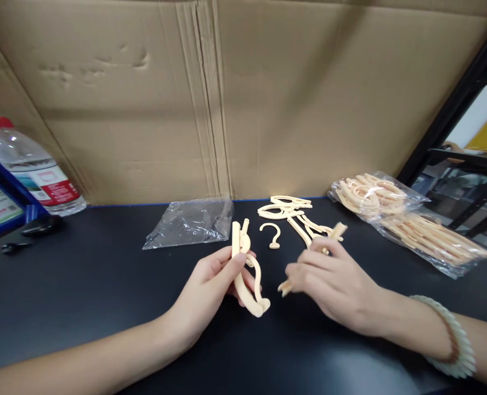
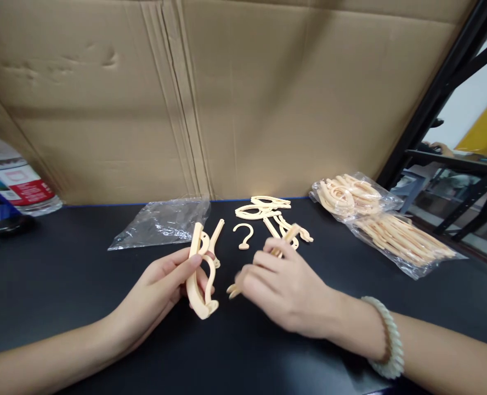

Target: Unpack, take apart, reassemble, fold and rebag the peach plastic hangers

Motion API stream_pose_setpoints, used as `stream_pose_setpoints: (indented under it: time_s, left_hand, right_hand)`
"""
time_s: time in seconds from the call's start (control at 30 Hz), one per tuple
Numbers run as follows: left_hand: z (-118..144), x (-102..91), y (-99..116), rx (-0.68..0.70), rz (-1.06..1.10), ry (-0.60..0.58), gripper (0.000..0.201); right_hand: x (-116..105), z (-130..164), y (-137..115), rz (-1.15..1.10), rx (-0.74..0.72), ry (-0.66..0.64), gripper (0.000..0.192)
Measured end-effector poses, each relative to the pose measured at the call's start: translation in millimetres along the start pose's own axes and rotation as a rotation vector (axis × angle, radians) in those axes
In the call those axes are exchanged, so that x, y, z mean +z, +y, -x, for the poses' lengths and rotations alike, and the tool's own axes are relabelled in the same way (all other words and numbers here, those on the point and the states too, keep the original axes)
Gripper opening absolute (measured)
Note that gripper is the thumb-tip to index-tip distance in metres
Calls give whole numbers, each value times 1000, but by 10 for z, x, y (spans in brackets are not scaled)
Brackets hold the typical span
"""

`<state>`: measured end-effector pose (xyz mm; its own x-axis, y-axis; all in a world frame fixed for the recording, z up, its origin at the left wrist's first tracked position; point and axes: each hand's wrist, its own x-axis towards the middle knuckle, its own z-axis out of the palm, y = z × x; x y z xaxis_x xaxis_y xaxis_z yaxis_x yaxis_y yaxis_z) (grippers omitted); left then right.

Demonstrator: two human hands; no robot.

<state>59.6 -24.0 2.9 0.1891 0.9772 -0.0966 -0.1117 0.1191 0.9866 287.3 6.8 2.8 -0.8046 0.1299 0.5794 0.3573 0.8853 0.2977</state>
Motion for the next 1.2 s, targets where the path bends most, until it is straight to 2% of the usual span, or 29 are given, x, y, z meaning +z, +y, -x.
stream_pose_setpoints:
  time_s: [0.1,0.17,0.33,0.5,0.67,0.77,0.87,0.93,1.0,1.07,1.2]
  left_hand:
    - [7,8,-1,26,17,-23,30]
    - [11,8,-5,37,16,-21,29]
    - [14,-7,-28,29,-7,-1,29]
    - [6,-7,-31,34,-15,-11,30]
    - [-13,-12,-37,37,-27,-21,32]
    - [-26,-25,-44,56,-53,-17,34]
    - [-36,-35,-45,87,-94,-23,32]
    - [-36,-32,-40,110,-129,-34,29]
    - [-31,-21,-34,128,-163,-47,29]
    - [-25,-7,-32,139,-185,-62,29]
    - [-19,6,-41,148,-214,-56,30]
  right_hand:
    - [77,64,192,-16,80,-43,35]
    - [116,90,279,-48,123,-123,38]
    - [138,82,293,-176,266,-329,34]
    - [94,40,240,-218,298,-330,27]
    - [74,81,333,-186,379,-372,29]
    - [66,92,341,-198,385,-281,38]
    - [40,51,218,-239,321,-152,50]
    - [16,8,93,-245,183,-109,50]
    - [-8,-32,-23,-234,24,-135,47]
    - [-24,-60,-101,-220,-63,-209,44]
    - [-31,-78,-134,-229,-57,-264,37]
